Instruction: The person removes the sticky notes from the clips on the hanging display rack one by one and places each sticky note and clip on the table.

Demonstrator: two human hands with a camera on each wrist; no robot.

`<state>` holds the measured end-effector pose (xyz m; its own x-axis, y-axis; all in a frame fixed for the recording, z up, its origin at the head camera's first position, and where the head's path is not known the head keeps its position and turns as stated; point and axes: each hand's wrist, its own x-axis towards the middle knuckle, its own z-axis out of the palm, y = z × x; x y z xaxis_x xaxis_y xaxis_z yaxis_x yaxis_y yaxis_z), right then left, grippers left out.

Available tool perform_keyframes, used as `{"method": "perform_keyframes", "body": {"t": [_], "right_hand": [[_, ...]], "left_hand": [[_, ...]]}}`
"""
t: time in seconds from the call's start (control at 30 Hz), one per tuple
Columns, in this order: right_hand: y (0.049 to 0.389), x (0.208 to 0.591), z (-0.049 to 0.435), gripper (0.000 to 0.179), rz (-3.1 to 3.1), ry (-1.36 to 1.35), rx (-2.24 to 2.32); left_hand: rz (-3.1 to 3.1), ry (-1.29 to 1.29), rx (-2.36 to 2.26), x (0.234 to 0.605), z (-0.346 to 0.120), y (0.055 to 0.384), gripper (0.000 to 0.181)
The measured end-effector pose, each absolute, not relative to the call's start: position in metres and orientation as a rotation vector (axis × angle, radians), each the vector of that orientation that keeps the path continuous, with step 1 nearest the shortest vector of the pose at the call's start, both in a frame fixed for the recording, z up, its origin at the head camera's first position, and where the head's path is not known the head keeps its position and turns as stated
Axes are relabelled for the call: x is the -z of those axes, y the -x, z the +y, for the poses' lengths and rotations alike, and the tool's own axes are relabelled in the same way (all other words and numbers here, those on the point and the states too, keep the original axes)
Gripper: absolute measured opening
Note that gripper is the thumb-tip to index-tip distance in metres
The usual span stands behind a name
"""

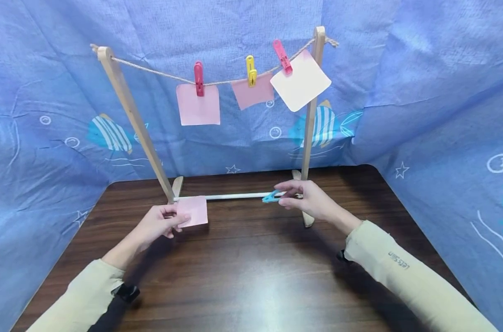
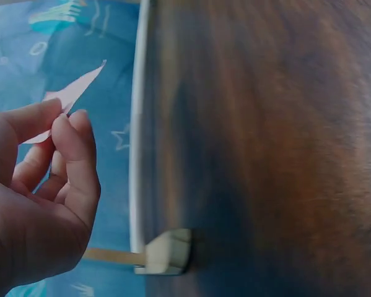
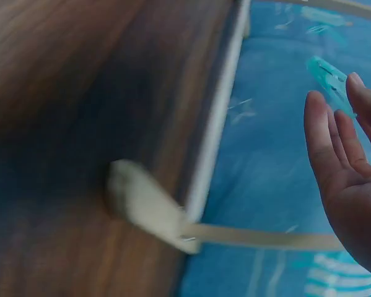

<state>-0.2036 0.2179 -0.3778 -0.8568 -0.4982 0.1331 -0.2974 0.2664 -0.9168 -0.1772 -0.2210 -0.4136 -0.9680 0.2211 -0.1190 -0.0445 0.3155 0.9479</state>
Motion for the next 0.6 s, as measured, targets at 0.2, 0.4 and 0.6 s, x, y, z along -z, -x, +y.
{"method": "perform_keyframes", "body": {"t": [0.2,0.4,0.6], "right_hand": [[0.21,0.409,0.233,0.041,2.497,0.675,1.485],[0.214,0.427,0.243,0.043,2.574,0.64,1.387],[0.216,0.44,0.251,0.041,2.631,0.651,1.268]], "left_hand": [[2.281,-0.06,-1.657,0.431,-0.219,0.177,0.03],[2.305,-0.012,-1.583,0.446,-0.221,0.176,0.028],[2.331,0.036,-1.496,0.455,-0.221,0.173,0.025]]}}
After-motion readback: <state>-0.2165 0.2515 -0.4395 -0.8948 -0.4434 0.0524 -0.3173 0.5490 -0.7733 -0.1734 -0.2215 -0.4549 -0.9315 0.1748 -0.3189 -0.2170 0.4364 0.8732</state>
